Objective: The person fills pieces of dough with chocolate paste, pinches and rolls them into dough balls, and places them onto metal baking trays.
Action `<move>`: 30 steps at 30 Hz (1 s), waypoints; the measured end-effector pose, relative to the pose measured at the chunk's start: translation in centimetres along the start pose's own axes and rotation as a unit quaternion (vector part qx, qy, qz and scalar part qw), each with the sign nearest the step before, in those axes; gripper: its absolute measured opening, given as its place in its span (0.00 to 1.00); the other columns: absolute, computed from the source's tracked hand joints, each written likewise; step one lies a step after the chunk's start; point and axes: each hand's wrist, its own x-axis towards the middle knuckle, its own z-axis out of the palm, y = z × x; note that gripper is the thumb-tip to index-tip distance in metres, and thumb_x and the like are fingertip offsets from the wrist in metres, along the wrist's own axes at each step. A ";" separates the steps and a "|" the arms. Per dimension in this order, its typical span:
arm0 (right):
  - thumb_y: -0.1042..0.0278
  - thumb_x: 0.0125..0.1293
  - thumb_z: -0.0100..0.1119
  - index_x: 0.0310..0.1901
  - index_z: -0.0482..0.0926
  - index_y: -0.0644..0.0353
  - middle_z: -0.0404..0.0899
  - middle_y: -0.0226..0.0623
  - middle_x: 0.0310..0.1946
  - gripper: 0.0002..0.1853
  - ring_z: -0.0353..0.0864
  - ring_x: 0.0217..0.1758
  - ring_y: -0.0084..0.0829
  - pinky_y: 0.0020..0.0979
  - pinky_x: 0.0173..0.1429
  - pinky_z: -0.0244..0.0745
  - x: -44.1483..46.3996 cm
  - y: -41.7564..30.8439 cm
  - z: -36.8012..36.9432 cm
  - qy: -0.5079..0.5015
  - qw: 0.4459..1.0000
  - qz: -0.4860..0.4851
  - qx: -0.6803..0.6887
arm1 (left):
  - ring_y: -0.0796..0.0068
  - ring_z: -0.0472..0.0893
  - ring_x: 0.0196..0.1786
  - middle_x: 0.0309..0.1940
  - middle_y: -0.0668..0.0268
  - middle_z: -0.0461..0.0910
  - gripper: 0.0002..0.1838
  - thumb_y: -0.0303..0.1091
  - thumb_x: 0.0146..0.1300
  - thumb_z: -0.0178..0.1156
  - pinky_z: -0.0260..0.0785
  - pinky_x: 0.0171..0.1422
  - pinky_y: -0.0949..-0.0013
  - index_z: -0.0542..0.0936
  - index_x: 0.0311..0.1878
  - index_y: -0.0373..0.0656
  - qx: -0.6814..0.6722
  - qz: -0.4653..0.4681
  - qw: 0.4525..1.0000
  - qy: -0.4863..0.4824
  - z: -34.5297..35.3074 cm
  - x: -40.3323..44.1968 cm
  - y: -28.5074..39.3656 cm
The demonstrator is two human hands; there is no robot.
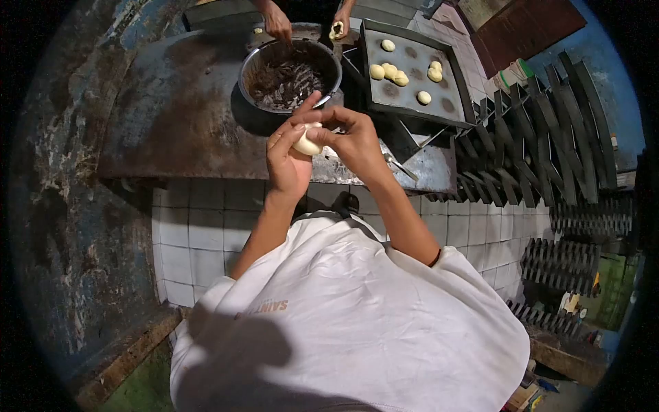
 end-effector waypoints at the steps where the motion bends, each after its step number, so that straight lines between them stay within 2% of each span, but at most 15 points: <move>1: 0.69 0.62 0.74 0.41 0.88 0.66 0.83 0.37 0.32 0.10 0.84 0.39 0.26 0.30 0.46 0.77 -0.2 0.0 0.0 -0.001 1.000 0.001 -0.002 | 0.67 0.81 0.60 0.60 0.53 0.82 0.17 0.37 0.78 0.51 0.70 0.69 0.64 0.81 0.56 0.33 -0.007 -0.017 1.000 -0.001 0.1 0.1 0.1; 3: 0.69 0.61 0.74 0.45 0.88 0.65 0.83 0.37 0.32 0.13 0.85 0.37 0.31 0.30 0.44 0.78 -0.3 0.0 0.1 0.064 0.980 -0.078 -0.172 | 0.69 0.82 0.57 0.57 0.57 0.83 0.16 0.36 0.77 0.53 0.72 0.66 0.66 0.81 0.56 0.34 -0.006 -0.067 0.997 0.035 -2.6 0.1 -1.1; 4: 0.75 0.61 0.73 0.55 0.85 0.64 0.83 0.36 0.33 0.19 0.84 0.39 0.27 0.29 0.40 0.78 -0.1 0.9 -0.4 0.036 0.959 -0.108 -0.261 | 0.72 0.82 0.54 0.54 0.60 0.84 0.15 0.35 0.77 0.55 0.74 0.62 0.68 0.81 0.57 0.35 -0.001 -0.117 0.991 0.071 -3.6 -0.1 -1.6; 5: 0.75 0.61 0.73 0.55 0.85 0.64 0.83 0.36 0.33 0.19 0.84 0.39 0.27 0.29 0.40 0.78 -0.1 1.7 -0.4 0.033 0.959 -0.106 -0.260 | 0.72 0.82 0.54 0.54 0.60 0.84 0.15 0.35 0.77 0.55 0.74 0.62 0.68 0.81 0.57 0.35 -0.001 -0.116 0.990 0.073 -4.3 -0.3 -2.1; 7: 0.77 0.57 0.70 0.54 0.86 0.61 0.82 0.42 0.33 0.20 0.85 0.35 0.44 0.39 0.44 0.80 -0.5 2.4 0.0 -0.007 0.954 -0.149 -0.262 | 0.76 0.83 0.50 0.49 0.66 0.84 0.15 0.36 0.76 0.59 0.76 0.55 0.72 0.81 0.58 0.38 -0.009 -0.130 0.979 0.159 -4.8 -0.9 -2.5; 9: 0.78 0.56 0.69 0.55 0.85 0.59 0.82 0.45 0.37 0.23 0.85 0.34 0.44 0.42 0.44 0.80 -0.9 2.6 -0.2 -0.018 0.928 -0.182 -0.323 | 0.76 0.83 0.51 0.51 0.64 0.84 0.16 0.40 0.78 0.58 0.76 0.54 0.72 0.81 0.58 0.39 -0.008 -0.121 0.978 0.173 -4.2 -0.8 -2.9; 11: 0.82 0.51 0.73 0.57 0.85 0.58 0.81 0.44 0.43 0.28 0.85 0.39 0.43 0.37 0.45 0.81 -1.3 2.2 -0.4 -0.014 0.917 -0.151 -0.368 | 0.76 0.82 0.53 0.54 0.62 0.83 0.15 0.39 0.79 0.56 0.76 0.57 0.71 0.82 0.57 0.38 0.014 -0.070 0.985 0.155 -2.8 -0.5 -2.8; 13: 0.80 0.52 0.74 0.55 0.85 0.58 0.80 0.42 0.41 0.25 0.84 0.39 0.42 0.35 0.45 0.80 -0.8 1.9 -0.6 0.011 0.918 -0.142 -0.370 | 0.76 0.82 0.54 0.55 0.61 0.83 0.15 0.38 0.80 0.56 0.75 0.59 0.70 0.82 0.57 0.38 0.017 -0.048 0.990 0.133 -2.1 -0.2 -3.1; 15: 0.73 0.55 0.72 0.47 0.87 0.59 0.80 0.39 0.34 0.15 0.82 0.32 0.42 0.38 0.40 0.78 0.7 2.7 -1.5 0.112 0.917 -0.250 -0.288 | 0.75 0.81 0.55 0.56 0.59 0.83 0.14 0.38 0.80 0.55 0.74 0.61 0.69 0.82 0.56 0.37 0.024 -0.031 0.993 0.107 -1.6 0.1 -3.9; 17: 0.72 0.55 0.75 0.44 0.88 0.61 0.80 0.35 0.28 0.13 0.82 0.28 0.36 0.35 0.39 0.78 1.0 2.5 -3.0 0.102 0.947 -0.184 -0.244 | 0.75 0.80 0.56 0.55 0.58 0.83 0.12 0.35 0.80 0.55 0.73 0.63 0.68 0.82 0.52 0.38 0.027 -0.014 0.997 0.075 -1.0 0.8 -5.2; 19: 0.71 0.58 0.75 0.43 0.88 0.62 0.83 0.35 0.29 0.12 0.83 0.31 0.29 0.32 0.40 0.78 1.3 2.7 -4.0 0.055 0.997 0.005 -0.048 | 0.76 0.81 0.55 0.54 0.59 0.83 0.11 0.35 0.80 0.55 0.73 0.62 0.69 0.81 0.50 0.38 0.035 -0.012 0.996 0.081 -0.2 1.4 -6.9; 21: 0.71 0.60 0.74 0.44 0.89 0.62 0.85 0.36 0.31 0.11 0.84 0.34 0.24 0.30 0.41 0.79 0.8 2.7 -5.3 0.077 0.995 -0.003 -0.069 | 0.76 0.81 0.54 0.52 0.59 0.83 0.10 0.35 0.80 0.55 0.73 0.61 0.69 0.81 0.48 0.38 0.045 -0.004 0.995 0.094 0.6 2.1 -8.8; 24: 0.76 0.62 0.72 0.43 0.88 0.68 0.87 0.36 0.35 0.09 0.84 0.39 0.22 0.25 0.44 0.79 0.7 3.8 -7.1 0.106 0.980 -0.016 -0.170 | 0.77 0.81 0.46 0.43 0.64 0.83 0.11 0.37 0.80 0.56 0.74 0.53 0.73 0.79 0.46 0.39 0.043 -0.037 0.978 0.202 2.0 3.2 -11.5; 28: 0.77 0.61 0.72 0.48 0.88 0.64 0.83 0.36 0.36 0.12 0.84 0.39 0.25 0.26 0.42 0.78 -0.3 4.1 -11.3 0.055 0.992 -0.030 -0.111 | 0.78 0.80 0.40 0.38 0.66 0.81 0.14 0.40 0.80 0.56 0.73 0.45 0.72 0.79 0.44 0.39 0.072 -0.095 0.962 0.245 3.5 5.0 -14.4; 30: 0.77 0.61 0.72 0.48 0.88 0.64 0.83 0.36 0.37 0.13 0.83 0.38 0.25 0.27 0.41 0.77 -0.3 5.4 -14.5 0.056 0.991 -0.026 -0.115 | 0.78 0.80 0.39 0.38 0.66 0.81 0.14 0.41 0.80 0.55 0.73 0.45 0.72 0.79 0.43 0.38 0.096 -0.119 0.964 0.217 5.0 5.3 -16.3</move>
